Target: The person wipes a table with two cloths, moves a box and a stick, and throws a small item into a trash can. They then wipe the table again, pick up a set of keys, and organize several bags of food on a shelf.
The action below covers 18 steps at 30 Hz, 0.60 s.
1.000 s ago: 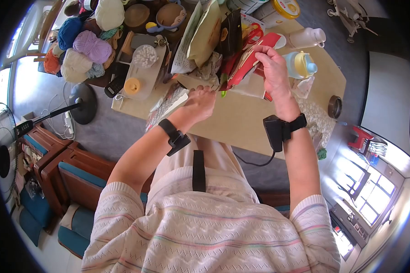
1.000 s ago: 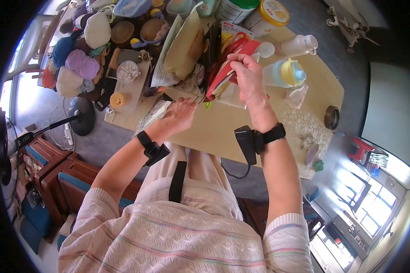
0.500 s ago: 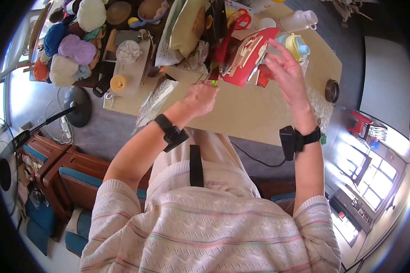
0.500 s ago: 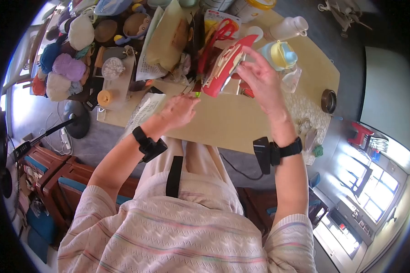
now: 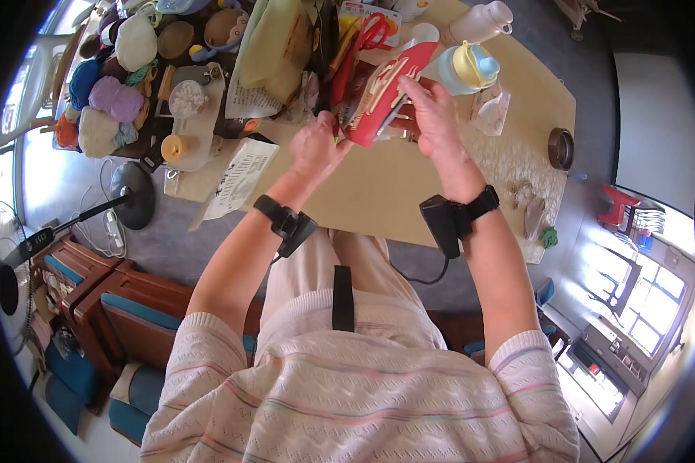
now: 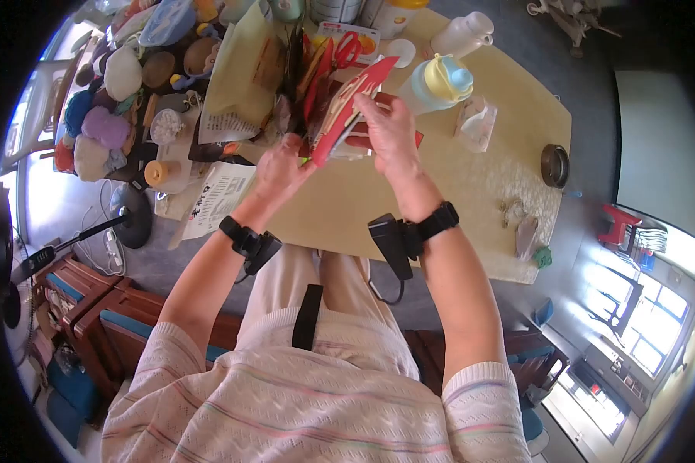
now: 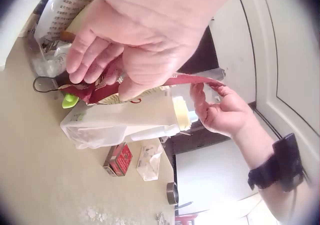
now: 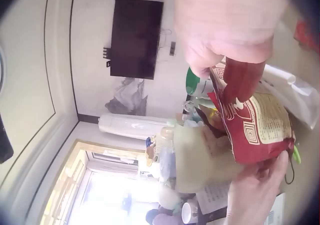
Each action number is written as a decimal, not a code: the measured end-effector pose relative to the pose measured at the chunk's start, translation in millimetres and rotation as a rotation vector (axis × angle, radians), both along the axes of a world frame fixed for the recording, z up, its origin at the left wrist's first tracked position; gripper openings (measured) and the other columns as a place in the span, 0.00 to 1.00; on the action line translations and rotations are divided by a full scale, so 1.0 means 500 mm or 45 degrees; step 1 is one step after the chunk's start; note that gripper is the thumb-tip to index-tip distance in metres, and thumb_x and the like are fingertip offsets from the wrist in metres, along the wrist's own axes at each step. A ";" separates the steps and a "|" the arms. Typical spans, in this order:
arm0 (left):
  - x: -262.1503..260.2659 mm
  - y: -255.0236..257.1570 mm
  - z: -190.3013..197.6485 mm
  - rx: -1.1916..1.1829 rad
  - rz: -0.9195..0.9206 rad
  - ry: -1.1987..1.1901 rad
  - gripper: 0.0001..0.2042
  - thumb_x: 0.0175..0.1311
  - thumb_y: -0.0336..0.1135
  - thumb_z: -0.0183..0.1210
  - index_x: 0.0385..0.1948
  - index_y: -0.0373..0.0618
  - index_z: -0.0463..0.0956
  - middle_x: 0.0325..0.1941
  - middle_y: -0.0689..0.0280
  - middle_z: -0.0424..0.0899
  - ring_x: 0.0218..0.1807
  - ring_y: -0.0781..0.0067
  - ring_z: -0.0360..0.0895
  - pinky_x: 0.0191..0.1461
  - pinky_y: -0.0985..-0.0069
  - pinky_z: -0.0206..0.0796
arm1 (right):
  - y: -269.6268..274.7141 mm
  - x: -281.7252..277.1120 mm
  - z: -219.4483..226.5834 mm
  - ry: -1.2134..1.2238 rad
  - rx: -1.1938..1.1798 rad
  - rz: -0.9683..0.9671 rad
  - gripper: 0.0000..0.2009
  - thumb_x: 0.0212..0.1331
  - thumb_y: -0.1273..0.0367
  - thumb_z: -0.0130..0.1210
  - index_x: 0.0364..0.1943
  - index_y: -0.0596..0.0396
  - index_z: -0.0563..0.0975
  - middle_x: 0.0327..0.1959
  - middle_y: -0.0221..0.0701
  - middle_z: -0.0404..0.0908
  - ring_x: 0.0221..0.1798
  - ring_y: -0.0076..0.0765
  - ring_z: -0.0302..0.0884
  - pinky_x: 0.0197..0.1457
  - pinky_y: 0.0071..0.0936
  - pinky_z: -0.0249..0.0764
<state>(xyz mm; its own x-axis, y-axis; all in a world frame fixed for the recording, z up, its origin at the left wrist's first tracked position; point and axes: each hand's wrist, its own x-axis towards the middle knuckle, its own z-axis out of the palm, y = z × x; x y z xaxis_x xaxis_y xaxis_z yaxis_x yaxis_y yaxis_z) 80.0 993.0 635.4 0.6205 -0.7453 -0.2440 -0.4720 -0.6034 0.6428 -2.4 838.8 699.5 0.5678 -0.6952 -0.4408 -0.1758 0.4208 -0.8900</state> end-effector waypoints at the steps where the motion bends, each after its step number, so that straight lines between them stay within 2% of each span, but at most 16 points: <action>1: -0.006 -0.005 0.003 -0.113 0.035 -0.063 0.13 0.53 0.42 0.55 0.34 0.43 0.74 0.32 0.53 0.79 0.36 0.52 0.77 0.38 0.60 0.68 | -0.002 0.006 0.004 0.028 0.009 0.112 0.15 0.53 0.65 0.56 0.41 0.60 0.70 0.31 0.32 0.76 0.28 0.28 0.77 0.24 0.26 0.77; 2: -0.013 -0.015 -0.003 -0.119 0.046 -0.068 0.13 0.53 0.42 0.55 0.34 0.43 0.74 0.32 0.53 0.79 0.36 0.52 0.77 0.38 0.60 0.68 | 0.002 0.015 0.017 0.081 -0.018 0.182 0.10 0.54 0.67 0.53 0.36 0.60 0.73 0.27 0.30 0.75 0.25 0.26 0.76 0.23 0.23 0.75; 3: -0.020 -0.027 -0.012 -0.168 0.100 -0.105 0.12 0.54 0.42 0.55 0.33 0.42 0.74 0.29 0.53 0.79 0.34 0.51 0.77 0.36 0.61 0.67 | 0.000 0.023 0.012 0.079 -0.024 0.193 0.10 0.54 0.67 0.53 0.36 0.60 0.73 0.27 0.30 0.75 0.25 0.26 0.76 0.23 0.23 0.75; 5: -0.018 -0.044 -0.025 -0.220 0.166 -0.145 0.12 0.54 0.41 0.55 0.32 0.42 0.74 0.26 0.53 0.79 0.31 0.51 0.77 0.34 0.62 0.67 | -0.017 0.049 0.000 0.089 -0.221 0.282 0.09 0.53 0.68 0.52 0.31 0.60 0.75 0.23 0.28 0.74 0.23 0.24 0.73 0.22 0.22 0.71; 6: -0.011 -0.051 -0.031 -0.265 0.211 -0.021 0.13 0.56 0.42 0.51 0.33 0.41 0.72 0.25 0.51 0.78 0.32 0.46 0.75 0.35 0.59 0.66 | -0.029 0.057 -0.001 0.234 -0.253 0.438 0.10 0.57 0.63 0.52 0.38 0.53 0.75 0.32 0.23 0.78 0.35 0.20 0.77 0.31 0.19 0.68; 7: -0.002 -0.058 -0.037 -0.309 0.257 0.104 0.14 0.58 0.43 0.48 0.34 0.40 0.70 0.24 0.48 0.76 0.32 0.42 0.73 0.35 0.56 0.65 | -0.034 0.057 -0.003 0.232 -0.256 0.450 0.10 0.57 0.63 0.52 0.38 0.53 0.75 0.32 0.23 0.78 0.35 0.20 0.77 0.31 0.19 0.68; 9: 0.011 -0.072 -0.074 -0.366 0.348 0.204 0.13 0.59 0.41 0.47 0.32 0.39 0.71 0.25 0.47 0.76 0.32 0.42 0.73 0.35 0.56 0.65 | -0.031 0.064 0.026 0.033 -0.265 0.568 0.12 0.58 0.62 0.50 0.40 0.53 0.75 0.32 0.22 0.78 0.34 0.20 0.76 0.34 0.19 0.67; 11: 0.010 -0.077 -0.095 -0.424 0.439 0.312 0.12 0.59 0.39 0.46 0.29 0.39 0.71 0.26 0.46 0.75 0.33 0.42 0.72 0.35 0.56 0.65 | -0.038 0.042 0.042 0.031 -0.341 0.524 0.14 0.59 0.60 0.49 0.43 0.53 0.74 0.34 0.21 0.78 0.36 0.20 0.75 0.36 0.19 0.65; 13: 0.007 -0.082 -0.092 -0.392 0.433 0.253 0.11 0.58 0.37 0.46 0.26 0.39 0.72 0.24 0.48 0.76 0.32 0.44 0.74 0.35 0.57 0.65 | -0.073 0.004 0.006 0.179 -0.609 0.258 0.13 0.57 0.65 0.52 0.39 0.62 0.76 0.32 0.29 0.78 0.35 0.22 0.72 0.35 0.22 0.68; 14: 0.008 -0.082 -0.096 -0.395 0.440 0.250 0.11 0.58 0.37 0.46 0.26 0.39 0.72 0.24 0.48 0.76 0.32 0.44 0.74 0.35 0.57 0.65 | -0.094 -0.019 -0.039 0.290 -0.562 0.313 0.20 0.55 0.62 0.54 0.48 0.62 0.71 0.39 0.32 0.77 0.40 0.24 0.72 0.38 0.23 0.68; 15: 0.008 -0.082 -0.102 -0.415 0.412 0.248 0.14 0.60 0.39 0.46 0.29 0.36 0.73 0.21 0.53 0.77 0.26 0.56 0.75 0.30 0.64 0.65 | -0.090 -0.026 -0.071 0.287 -0.564 0.316 0.20 0.55 0.62 0.54 0.48 0.62 0.71 0.39 0.32 0.77 0.40 0.24 0.72 0.38 0.23 0.68; 16: 0.008 -0.082 -0.105 -0.435 0.381 0.246 0.16 0.62 0.42 0.47 0.32 0.34 0.73 0.18 0.58 0.77 0.20 0.68 0.76 0.25 0.72 0.66 | -0.082 -0.033 -0.097 0.339 -0.425 0.344 0.24 0.53 0.60 0.56 0.51 0.62 0.68 0.40 0.33 0.77 0.42 0.24 0.71 0.38 0.25 0.69; 17: 0.007 -0.083 -0.099 -0.435 0.383 0.244 0.16 0.62 0.42 0.47 0.32 0.34 0.73 0.18 0.58 0.77 0.20 0.68 0.76 0.25 0.72 0.66 | -0.070 -0.036 -0.108 0.390 -0.285 0.372 0.29 0.51 0.59 0.57 0.54 0.62 0.66 0.41 0.34 0.76 0.43 0.25 0.71 0.38 0.26 0.69; 18: 0.006 -0.086 -0.091 -0.443 0.412 0.365 0.16 0.62 0.42 0.47 0.31 0.34 0.73 0.18 0.59 0.78 0.21 0.68 0.76 0.25 0.72 0.66 | -0.042 -0.025 -0.075 0.479 -0.199 0.345 0.32 0.48 0.58 0.58 0.55 0.62 0.63 0.41 0.34 0.76 0.39 0.27 0.73 0.31 0.27 0.70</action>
